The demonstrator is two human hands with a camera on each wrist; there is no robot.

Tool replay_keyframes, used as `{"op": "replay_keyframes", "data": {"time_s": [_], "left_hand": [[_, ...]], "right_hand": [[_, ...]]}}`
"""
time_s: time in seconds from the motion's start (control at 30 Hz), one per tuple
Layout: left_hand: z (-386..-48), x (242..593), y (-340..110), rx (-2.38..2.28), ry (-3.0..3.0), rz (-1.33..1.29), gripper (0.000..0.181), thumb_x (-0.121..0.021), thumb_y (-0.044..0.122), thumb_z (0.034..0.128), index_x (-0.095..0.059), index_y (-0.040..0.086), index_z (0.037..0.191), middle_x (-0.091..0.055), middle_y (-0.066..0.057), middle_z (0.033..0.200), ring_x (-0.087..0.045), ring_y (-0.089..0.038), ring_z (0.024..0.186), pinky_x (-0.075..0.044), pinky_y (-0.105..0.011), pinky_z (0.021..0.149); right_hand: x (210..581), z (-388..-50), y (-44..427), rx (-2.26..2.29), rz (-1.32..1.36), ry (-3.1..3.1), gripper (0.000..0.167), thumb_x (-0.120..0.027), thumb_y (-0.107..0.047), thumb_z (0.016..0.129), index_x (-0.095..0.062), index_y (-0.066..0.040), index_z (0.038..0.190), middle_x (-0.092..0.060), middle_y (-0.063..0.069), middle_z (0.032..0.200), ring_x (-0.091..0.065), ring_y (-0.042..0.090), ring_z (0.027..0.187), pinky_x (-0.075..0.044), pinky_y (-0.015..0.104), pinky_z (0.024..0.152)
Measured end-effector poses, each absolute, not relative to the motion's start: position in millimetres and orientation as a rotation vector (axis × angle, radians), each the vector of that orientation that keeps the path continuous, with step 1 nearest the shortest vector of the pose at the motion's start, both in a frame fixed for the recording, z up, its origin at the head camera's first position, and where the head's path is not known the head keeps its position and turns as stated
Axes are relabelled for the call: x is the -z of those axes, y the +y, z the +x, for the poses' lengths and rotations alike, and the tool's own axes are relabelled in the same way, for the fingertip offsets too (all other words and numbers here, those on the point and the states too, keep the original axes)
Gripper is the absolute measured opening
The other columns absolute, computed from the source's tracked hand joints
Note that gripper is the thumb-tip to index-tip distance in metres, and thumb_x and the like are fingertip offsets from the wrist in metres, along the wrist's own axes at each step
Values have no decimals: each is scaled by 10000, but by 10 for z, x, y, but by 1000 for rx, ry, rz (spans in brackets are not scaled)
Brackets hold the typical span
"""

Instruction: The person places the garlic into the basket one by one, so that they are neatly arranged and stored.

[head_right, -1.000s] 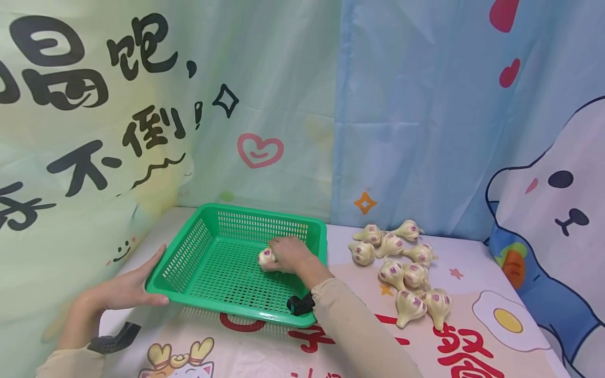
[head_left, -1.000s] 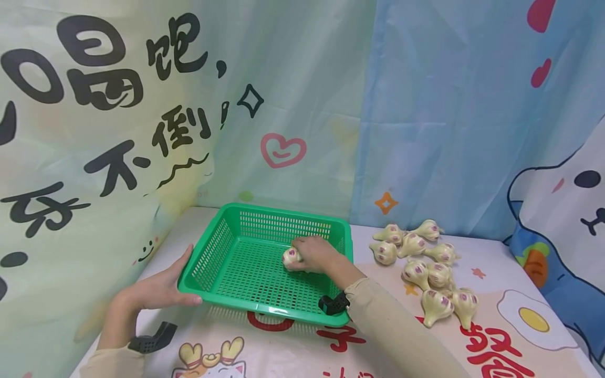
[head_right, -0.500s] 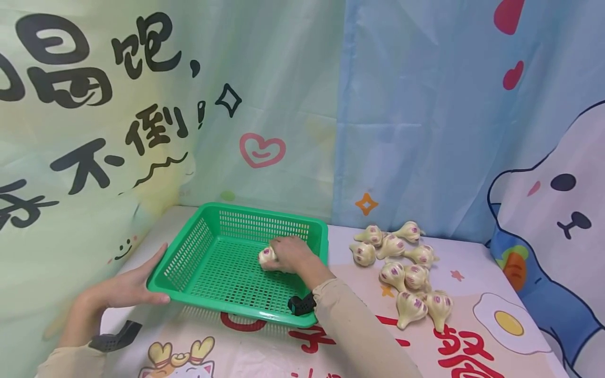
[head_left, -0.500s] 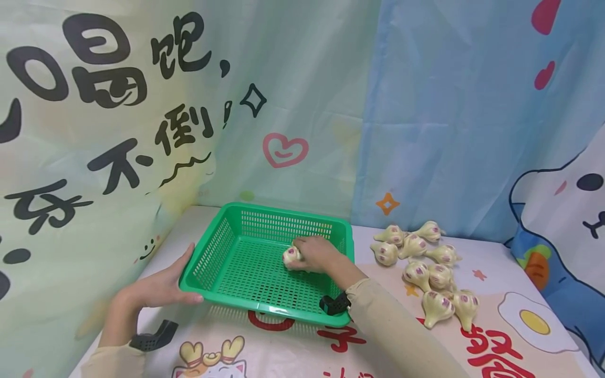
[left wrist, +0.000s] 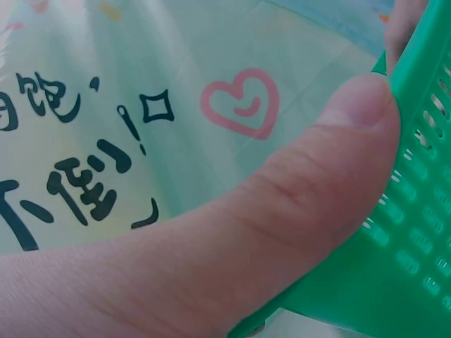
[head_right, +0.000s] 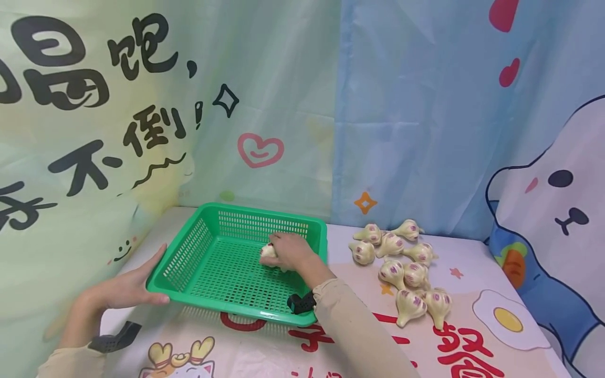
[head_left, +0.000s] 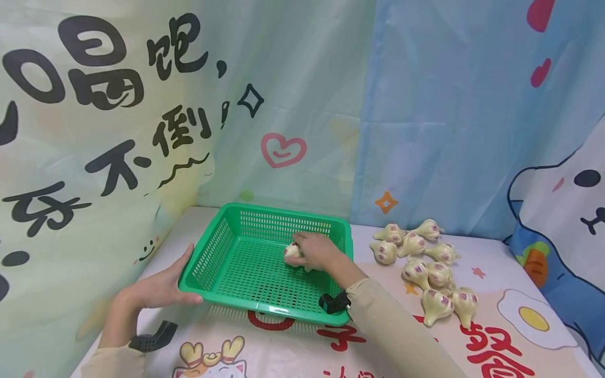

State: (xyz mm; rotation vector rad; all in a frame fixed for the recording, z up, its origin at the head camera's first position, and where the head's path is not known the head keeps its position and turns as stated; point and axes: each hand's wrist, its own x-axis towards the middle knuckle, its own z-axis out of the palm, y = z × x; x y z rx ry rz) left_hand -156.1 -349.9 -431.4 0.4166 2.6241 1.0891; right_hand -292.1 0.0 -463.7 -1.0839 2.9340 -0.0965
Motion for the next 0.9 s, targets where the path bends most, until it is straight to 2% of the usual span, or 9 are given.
{"op": "replay_keyframes", "data": {"time_s": [0.23,0.43,0.67,0.9], "left_hand": [[-1560,4310,-3504,-1077,2633,399,1216,-767,335,776,166,28,1493,40,-310,1552,-118,-501,1398,-224,-636,1055],[-1562,4320,-3498,-1077,2643,412,1214,-772,323,772,156,27,1496,20,-308,1554,-133,-498,1397,-243,-628,1049],[-1559,4331,-3493,-1059,2689,452,1202,-775,316,766,127,11,1500,-16,-322,1548,-163,-503,1384,-254,-634,1035],[-1552,4353,-3497,-1037,2679,411,1205,-765,339,774,143,19,1497,-7,-311,1553,-144,-497,1390,-238,-642,1040]], "right_hand": [[4518,-2887,8,187,-1050,2974,697,-502,-578,905,-440,-119,1425,-422,86,1477,-471,265,1299,-413,418,1028],[4314,-2780,100,515,-1003,3050,644,-530,-530,912,-429,-166,1433,-391,75,1491,-501,303,1253,-438,468,980],[4114,-2599,424,770,-927,3130,631,-570,-493,908,-416,-189,1439,-381,38,1494,-497,307,1257,-464,483,937],[4116,-2371,872,813,-876,3241,648,-642,-429,881,-442,-135,1422,-446,70,1451,-509,314,1249,-469,493,936]]}}
